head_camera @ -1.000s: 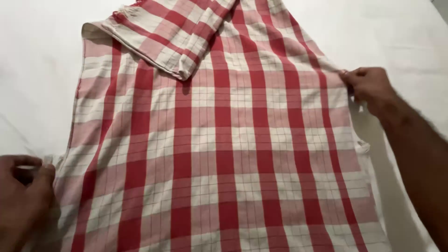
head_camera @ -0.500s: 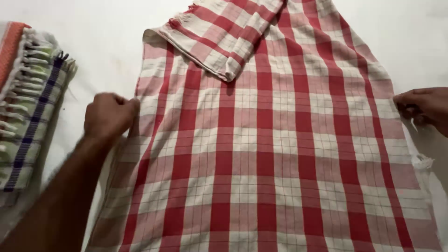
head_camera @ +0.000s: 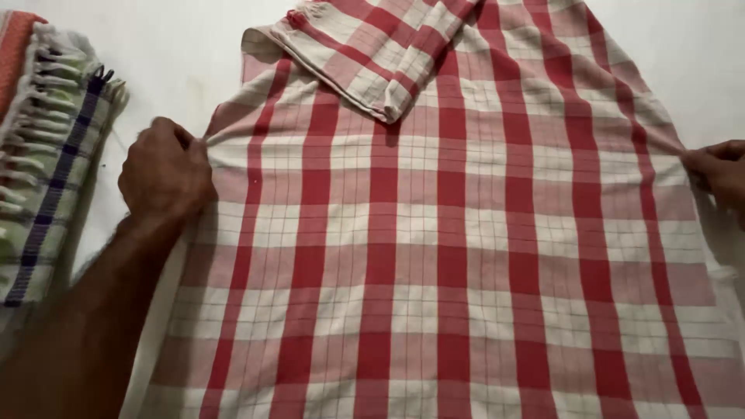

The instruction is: The person unfolds a red and white checkered cloth on a white bed, smooths it out, and folds it in half multiple times. The person repeatedly smooths the cloth with both hands after each fold to create a neat, compact stack.

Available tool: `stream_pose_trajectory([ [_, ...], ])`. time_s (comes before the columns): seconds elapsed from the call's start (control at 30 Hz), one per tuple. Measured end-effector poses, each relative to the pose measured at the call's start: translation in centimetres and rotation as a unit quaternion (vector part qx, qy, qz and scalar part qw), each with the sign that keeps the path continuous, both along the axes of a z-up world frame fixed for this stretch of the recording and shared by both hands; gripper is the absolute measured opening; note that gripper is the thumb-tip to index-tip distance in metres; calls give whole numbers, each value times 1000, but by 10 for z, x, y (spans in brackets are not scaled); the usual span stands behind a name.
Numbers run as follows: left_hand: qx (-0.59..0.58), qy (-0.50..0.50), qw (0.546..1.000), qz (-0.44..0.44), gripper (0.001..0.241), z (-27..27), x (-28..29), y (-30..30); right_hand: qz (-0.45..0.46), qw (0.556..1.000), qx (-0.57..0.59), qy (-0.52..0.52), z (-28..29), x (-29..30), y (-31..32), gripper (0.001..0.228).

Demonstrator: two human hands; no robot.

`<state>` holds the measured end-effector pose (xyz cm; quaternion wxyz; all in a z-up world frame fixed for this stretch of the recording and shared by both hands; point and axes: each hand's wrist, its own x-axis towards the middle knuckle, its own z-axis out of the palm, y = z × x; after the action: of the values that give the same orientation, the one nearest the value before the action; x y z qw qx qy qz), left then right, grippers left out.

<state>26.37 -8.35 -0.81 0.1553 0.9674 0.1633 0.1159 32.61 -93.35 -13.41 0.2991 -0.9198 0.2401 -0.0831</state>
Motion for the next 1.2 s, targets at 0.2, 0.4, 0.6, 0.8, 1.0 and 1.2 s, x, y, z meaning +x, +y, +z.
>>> stream_pose_trajectory([
  [0.2,7,-161,971,-177,46,20,-95,-79,95,971,-180,-128,126,-134,254,42],
  [0.4,-4,-10,959,-283,48,-10,-186,-146,324,931,-130,-103,127,-261,394,57],
  [0.6,185,-81,913,-355,62,-12,-203,-108,338,903,-260,-48,114,-288,374,71],
  [0.8,112,43,957,-265,65,-10,-210,-60,182,956,-217,77,94,-295,309,75],
  [1.0,39,50,977,-205,66,-12,-209,-32,131,959,-234,92,84,-306,269,74],
  [1.2,115,62,981,-144,69,-8,-215,-31,78,978,-168,92,112,-310,285,74],
])
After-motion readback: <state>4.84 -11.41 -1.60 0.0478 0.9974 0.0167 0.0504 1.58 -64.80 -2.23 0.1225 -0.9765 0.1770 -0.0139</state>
